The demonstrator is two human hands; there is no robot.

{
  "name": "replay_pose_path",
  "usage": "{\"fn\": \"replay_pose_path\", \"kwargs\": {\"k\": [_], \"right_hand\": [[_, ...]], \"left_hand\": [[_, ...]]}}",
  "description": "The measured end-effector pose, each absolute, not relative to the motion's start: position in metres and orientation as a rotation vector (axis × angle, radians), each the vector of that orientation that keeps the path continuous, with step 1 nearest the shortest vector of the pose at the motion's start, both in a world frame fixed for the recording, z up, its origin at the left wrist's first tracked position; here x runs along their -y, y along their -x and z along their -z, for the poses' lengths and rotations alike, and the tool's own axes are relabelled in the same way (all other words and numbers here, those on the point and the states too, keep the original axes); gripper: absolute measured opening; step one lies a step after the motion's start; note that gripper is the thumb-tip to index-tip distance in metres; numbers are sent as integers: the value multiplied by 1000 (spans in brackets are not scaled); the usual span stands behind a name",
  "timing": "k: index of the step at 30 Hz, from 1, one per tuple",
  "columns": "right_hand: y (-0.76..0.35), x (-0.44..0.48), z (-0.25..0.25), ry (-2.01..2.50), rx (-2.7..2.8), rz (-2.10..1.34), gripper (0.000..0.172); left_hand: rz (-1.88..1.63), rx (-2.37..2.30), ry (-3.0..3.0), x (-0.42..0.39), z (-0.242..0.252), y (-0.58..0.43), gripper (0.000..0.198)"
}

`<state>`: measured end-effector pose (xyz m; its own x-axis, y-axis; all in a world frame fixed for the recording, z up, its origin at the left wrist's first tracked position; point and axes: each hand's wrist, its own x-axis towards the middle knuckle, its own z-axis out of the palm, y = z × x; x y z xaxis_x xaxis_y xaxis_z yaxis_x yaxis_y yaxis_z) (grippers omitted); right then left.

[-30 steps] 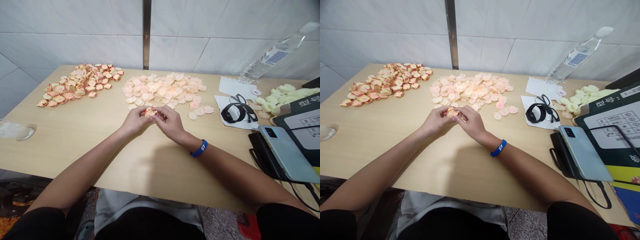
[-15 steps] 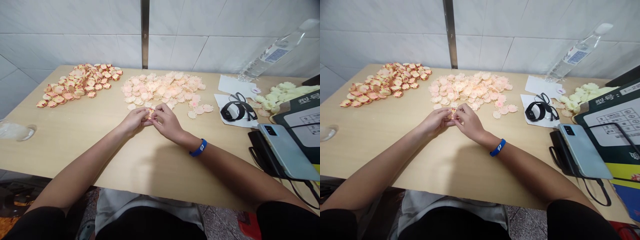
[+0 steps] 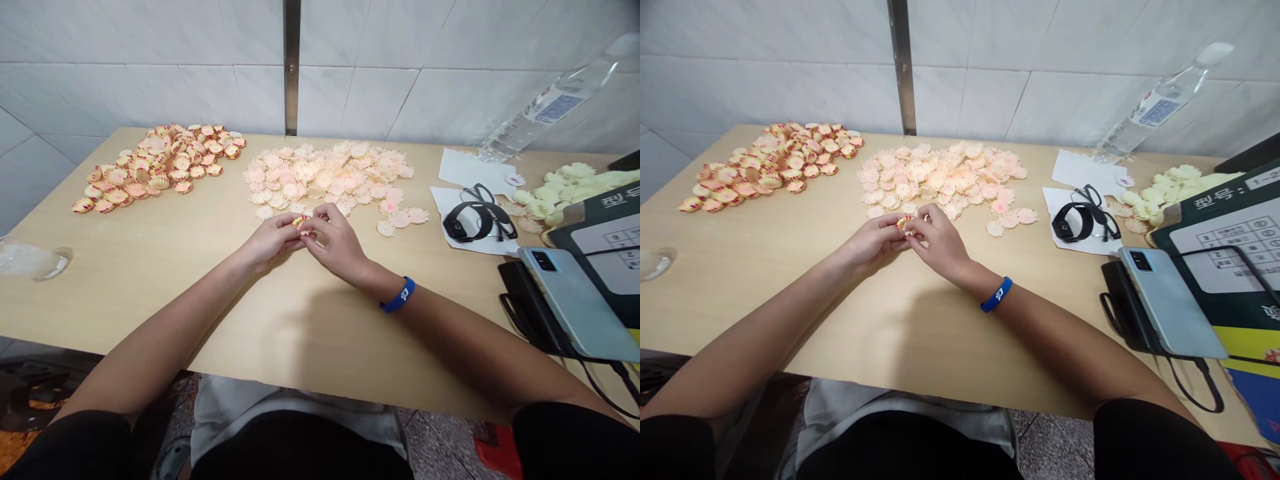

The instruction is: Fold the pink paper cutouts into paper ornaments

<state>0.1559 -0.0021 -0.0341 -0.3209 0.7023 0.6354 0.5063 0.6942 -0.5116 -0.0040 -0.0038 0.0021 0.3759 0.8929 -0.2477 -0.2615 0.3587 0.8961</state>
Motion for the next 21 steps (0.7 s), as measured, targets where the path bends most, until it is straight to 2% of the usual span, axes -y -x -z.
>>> {"fn": "replay_pose_path", "kwargs": {"k": [5,9,15,18,21], "right_hand": [[-156,3,34,833,2008,-234,14],[-157,5,31,703,2069,-129,17],[-158,14,26,426,2104,42,14],[-155,23,26,369,2203,-2,18],[-154,21,29,567,2162,-156,23]], "left_hand": [[-905,-950,-814,5,-7,2,8],[-896,-1016,-750,6,-8,1,15],[-998,-1039,-708,-1,-4,2,11],[-1179,-1144,-614,-14,-3,13,12],[-1208,-1137,-716,-21,-5,24,9]]}}
